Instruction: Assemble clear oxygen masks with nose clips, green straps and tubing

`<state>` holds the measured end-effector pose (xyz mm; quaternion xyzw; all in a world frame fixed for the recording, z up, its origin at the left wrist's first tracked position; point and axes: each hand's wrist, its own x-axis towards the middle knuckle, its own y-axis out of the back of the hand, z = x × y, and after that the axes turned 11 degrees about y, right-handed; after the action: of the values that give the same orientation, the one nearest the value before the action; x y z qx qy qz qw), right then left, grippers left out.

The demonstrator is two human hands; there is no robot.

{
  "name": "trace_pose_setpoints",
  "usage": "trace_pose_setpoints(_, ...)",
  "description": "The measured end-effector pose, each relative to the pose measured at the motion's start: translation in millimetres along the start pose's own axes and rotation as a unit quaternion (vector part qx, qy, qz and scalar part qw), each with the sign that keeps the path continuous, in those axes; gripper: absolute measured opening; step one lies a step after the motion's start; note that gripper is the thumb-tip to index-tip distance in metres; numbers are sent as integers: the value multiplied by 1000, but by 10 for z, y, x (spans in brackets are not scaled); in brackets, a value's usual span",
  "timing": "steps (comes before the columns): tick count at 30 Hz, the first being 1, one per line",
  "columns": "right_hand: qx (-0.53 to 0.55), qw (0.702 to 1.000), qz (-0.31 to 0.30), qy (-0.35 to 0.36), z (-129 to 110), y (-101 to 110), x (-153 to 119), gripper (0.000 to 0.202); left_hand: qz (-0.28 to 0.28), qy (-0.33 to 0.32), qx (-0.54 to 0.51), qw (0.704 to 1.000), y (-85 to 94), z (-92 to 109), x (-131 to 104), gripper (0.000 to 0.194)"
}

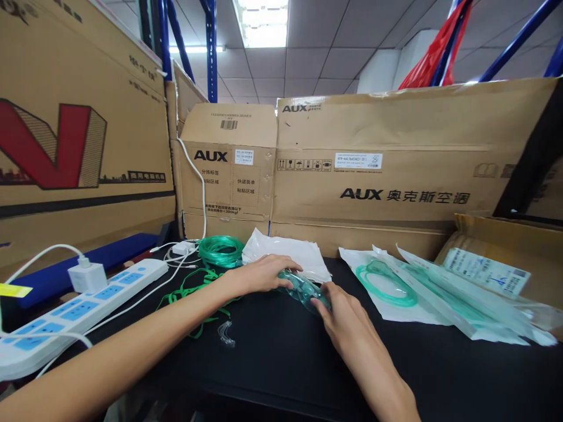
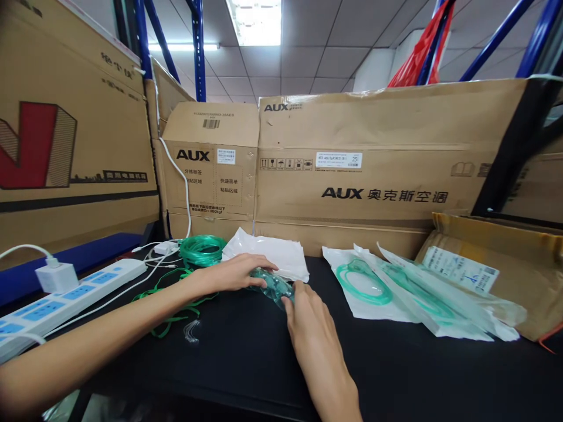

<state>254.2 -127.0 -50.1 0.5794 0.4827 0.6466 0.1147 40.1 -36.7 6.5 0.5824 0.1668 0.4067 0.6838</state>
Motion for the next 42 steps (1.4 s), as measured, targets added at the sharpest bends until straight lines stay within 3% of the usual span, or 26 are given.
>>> trace_pose_setpoints(4, 10, 1000, 1, -5, 110, 146, -111, 27, -12, 15, 6, 1000, 63, 26, 26, 44)
trace_pose_setpoints(8, 104, 994, -32, 31, 90, 261, -280, 25, 14, 54, 16, 998, 309, 119, -140, 51)
trace_pose_setpoints(11, 173, 984, -17, 39, -3, 227, -384, 26, 40, 90, 19, 995, 489, 257, -526, 28)
trace_pose_setpoints(13, 186, 982, -5, 36, -56, 183, -416, 27, 30, 135, -10, 990, 516, 347, -859, 23)
trace_pose_setpoints(16, 200, 979, -29, 28, -85, 159, -417, 27, -19, 192, -63, 979, 412, 401, -1297, 25)
trace_pose_setpoints(19, 214, 975, -50, 8, -73, 185, -409, 28, -35, 228, -47, 972, 245, 354, -1508, 23)
trace_pose_setpoints(24, 227, 972, -68, -11, -56, 200, -449, 31, -37, 229, -7, 973, 106, 286, -1495, 14)
trace_pose_setpoints(34, 232, 968, -91, -34, -72, 193, -470, 37, -45, 224, 13, 974, 139, 322, -1504, 13)
trace_pose_setpoints(38, 235, 968, -85, -32, -84, 196, -460, 36, -43, 207, 18, 977, 138, 469, -1409, 14)
trace_pose_setpoints(42, 236, 968, -75, -39, -71, 169, -457, 36, -47, 140, 32, 989, 127, 728, -1266, 15)
